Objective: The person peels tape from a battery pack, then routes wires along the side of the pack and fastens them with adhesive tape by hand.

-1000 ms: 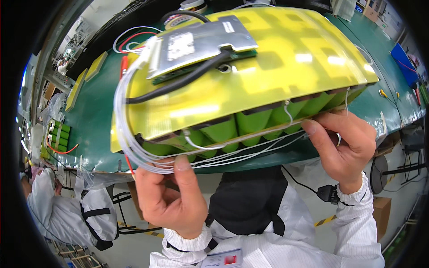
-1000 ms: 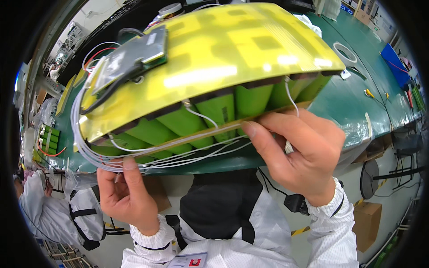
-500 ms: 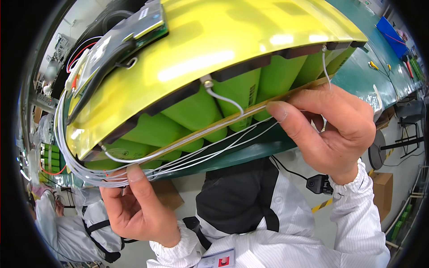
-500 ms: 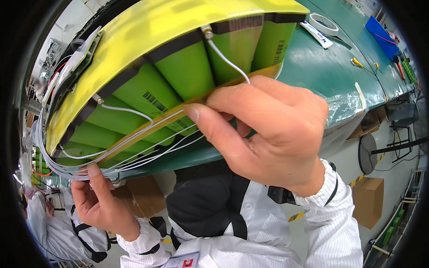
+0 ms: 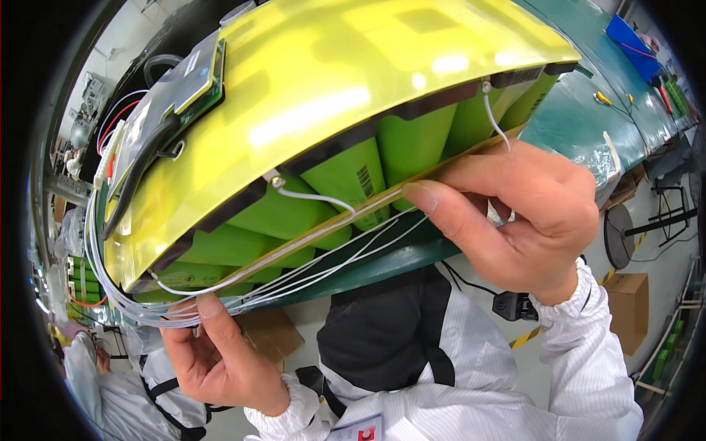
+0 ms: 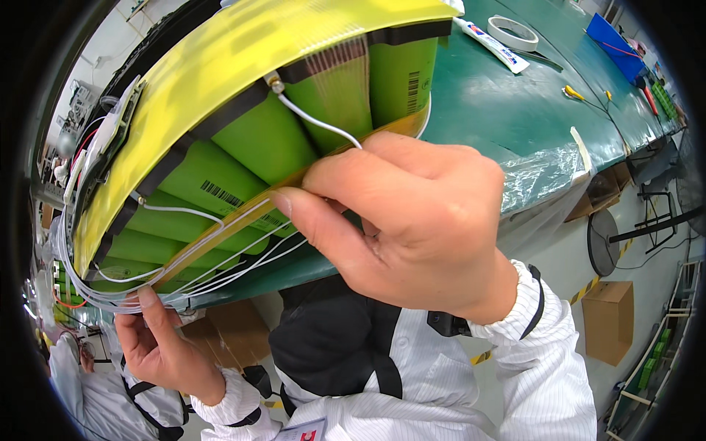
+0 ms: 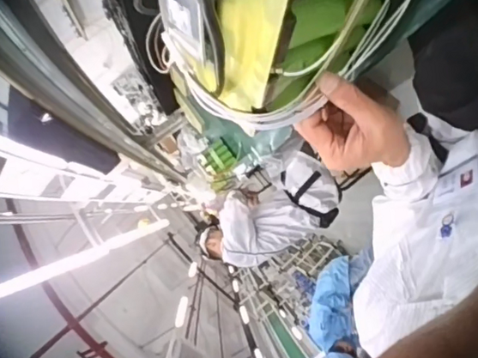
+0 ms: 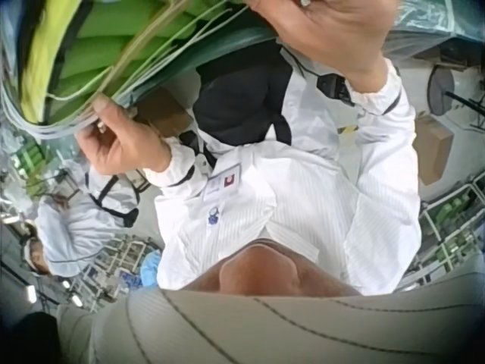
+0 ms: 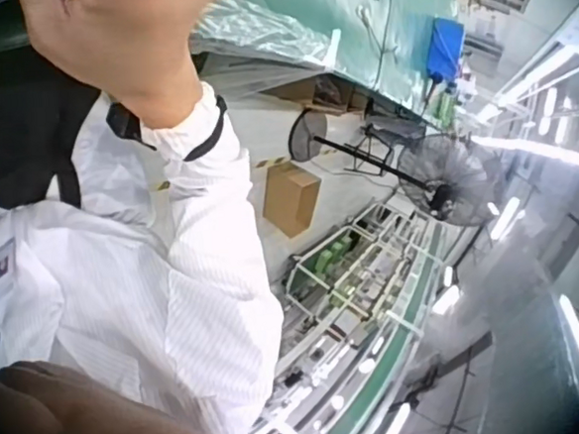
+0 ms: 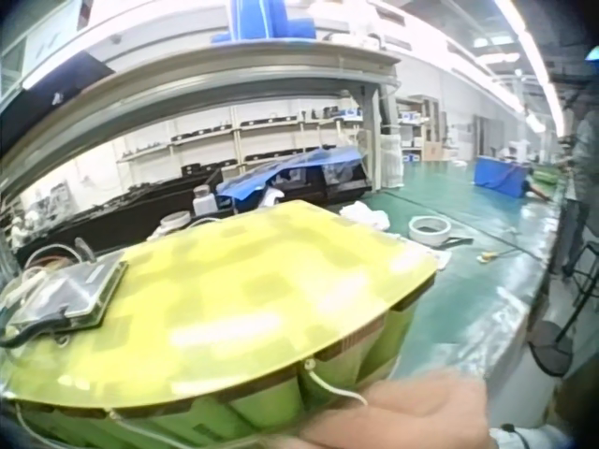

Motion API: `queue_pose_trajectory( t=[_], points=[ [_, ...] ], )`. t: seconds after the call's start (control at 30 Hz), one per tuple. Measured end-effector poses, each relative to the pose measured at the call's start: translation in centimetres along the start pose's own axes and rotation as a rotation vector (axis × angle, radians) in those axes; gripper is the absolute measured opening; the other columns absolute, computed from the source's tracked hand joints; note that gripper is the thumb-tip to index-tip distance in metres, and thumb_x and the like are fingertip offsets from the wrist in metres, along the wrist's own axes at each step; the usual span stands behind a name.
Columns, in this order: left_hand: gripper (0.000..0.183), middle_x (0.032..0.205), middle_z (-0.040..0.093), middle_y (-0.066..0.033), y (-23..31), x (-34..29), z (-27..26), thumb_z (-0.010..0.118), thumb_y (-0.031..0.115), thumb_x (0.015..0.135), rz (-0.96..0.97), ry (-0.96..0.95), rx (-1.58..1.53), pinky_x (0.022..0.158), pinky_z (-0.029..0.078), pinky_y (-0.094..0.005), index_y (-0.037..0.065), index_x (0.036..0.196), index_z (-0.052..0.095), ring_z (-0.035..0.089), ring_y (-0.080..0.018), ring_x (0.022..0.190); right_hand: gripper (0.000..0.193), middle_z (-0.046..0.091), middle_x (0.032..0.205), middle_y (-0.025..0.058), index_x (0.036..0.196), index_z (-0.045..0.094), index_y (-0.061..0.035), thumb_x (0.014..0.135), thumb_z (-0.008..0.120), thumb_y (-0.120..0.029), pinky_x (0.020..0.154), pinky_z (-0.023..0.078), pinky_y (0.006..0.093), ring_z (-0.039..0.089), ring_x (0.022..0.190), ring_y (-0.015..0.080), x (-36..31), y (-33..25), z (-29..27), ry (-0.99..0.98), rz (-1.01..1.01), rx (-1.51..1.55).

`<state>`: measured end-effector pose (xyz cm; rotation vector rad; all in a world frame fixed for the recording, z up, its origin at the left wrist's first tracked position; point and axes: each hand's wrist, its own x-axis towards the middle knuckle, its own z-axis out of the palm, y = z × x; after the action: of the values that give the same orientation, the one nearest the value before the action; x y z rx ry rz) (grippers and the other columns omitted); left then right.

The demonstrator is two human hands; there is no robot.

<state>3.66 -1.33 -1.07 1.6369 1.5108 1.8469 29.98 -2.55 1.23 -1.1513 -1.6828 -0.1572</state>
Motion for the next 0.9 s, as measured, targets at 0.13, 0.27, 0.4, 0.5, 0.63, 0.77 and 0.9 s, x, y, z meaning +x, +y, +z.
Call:
queue_pose_trajectory(
  t=[0.13, 0.27, 0.4, 0.5, 0.63, 0.77, 0.9],
  points=[
    [0.017, 0.097, 0.066, -0.0051, 0.2, -0.1, 0.3, 0.07, 0.006, 0.095, -0.018, 0.016, 0.007, 0.081, 0.044, -0.0228, -0.005, 0.107, 0.064, 0.057, -0.0104, 0.087, 0.012, 0.067, 0.067, 0.0083, 0.081, 0.074, 0.0019, 0.074, 0.084, 0.001, 0.046, 0.04, 0.0239, 0.056, 0.05, 0.0121, -0.1, -0.1, 0.1, 0.002, 0.028, -0.026],
    [0.017, 0.097, 0.067, -0.0051, -0.3, 0.1, -0.3, 0.071, 0.006, 0.095, -0.004, -0.006, 0.001, 0.08, 0.044, -0.0222, -0.005, 0.107, 0.065, 0.057, -0.01, 0.086, 0.017, 0.065, 0.062, 0.0058, 0.081, 0.074, 0.0002, 0.071, 0.087, -0.001, 0.046, 0.04, 0.0237, 0.056, 0.048, 0.0122, 0.0, -0.3, -0.1, 0.039, -0.025, -0.1],
    [0.018, 0.093, 0.066, -0.0038, -0.9, 0.4, -0.3, 0.071, 0.007, 0.095, 0.043, 0.005, 0.009, 0.07, 0.042, -0.02, -0.004, 0.107, 0.065, 0.055, -0.0079, 0.079, 0.028, 0.062, 0.059, 0.0033, 0.078, 0.071, -0.0026, 0.063, 0.094, -0.005, 0.044, 0.04, 0.0222, 0.055, 0.047, 0.01, 0.2, -0.3, 0.4, 0.16, -0.062, -0.086],
    [0.017, 0.086, 0.064, -0.0014, -0.6, 0.4, 0.1, 0.071, 0.007, 0.094, 0.035, 0.005, -0.019, 0.059, 0.036, -0.0185, -0.003, 0.107, 0.065, 0.05, -0.0049, 0.069, 0.04, 0.057, 0.056, 0.0009, 0.078, 0.063, -0.0044, 0.061, 0.098, -0.009, 0.044, 0.038, 0.0204, 0.051, 0.047, 0.006, -0.1, -0.1, 0.7, 0.217, 0.003, -0.071],
    [0.015, 0.08, 0.061, 0.0013, -0.2, 0.3, 0.8, 0.071, 0.008, 0.095, 0.05, 0.031, -0.015, 0.052, 0.03, -0.0183, -0.001, 0.104, 0.065, 0.044, -0.0025, 0.061, 0.055, 0.051, 0.054, -0.0028, 0.08, 0.048, -0.009, 0.063, 0.1, -0.015, 0.044, 0.036, 0.0189, 0.046, 0.05, 0.001, -0.8, 0.4, 1.0, 0.271, 0.076, -0.017],
    [0.014, 0.079, 0.061, 0.0016, -0.1, 0.2, 0.5, 0.071, 0.008, 0.095, 0.056, 0.025, 0.01, 0.052, 0.03, -0.0181, -0.001, 0.105, 0.064, 0.044, -0.0023, 0.061, 0.055, 0.051, 0.055, -0.0027, 0.079, 0.049, -0.0088, 0.063, 0.1, -0.016, 0.045, 0.037, 0.0189, 0.046, 0.049, 0.0016, -0.8, 0.6, 0.7, 0.28, 0.069, -0.034],
    [0.01, 0.08, 0.062, 0.0001, 0.0, 0.3, 0.4, 0.068, 0.009, 0.098, 0.042, 0.003, -0.007, 0.057, 0.031, -0.0195, 0.0, 0.098, 0.064, 0.043, -0.0042, 0.061, 0.056, 0.051, 0.055, -0.0029, 0.079, 0.049, -0.0087, 0.061, 0.101, -0.017, 0.045, 0.037, 0.0187, 0.046, 0.05, 0.002, -0.7, 0.8, 0.4, 0.271, 0.083, -0.032]
  ],
)
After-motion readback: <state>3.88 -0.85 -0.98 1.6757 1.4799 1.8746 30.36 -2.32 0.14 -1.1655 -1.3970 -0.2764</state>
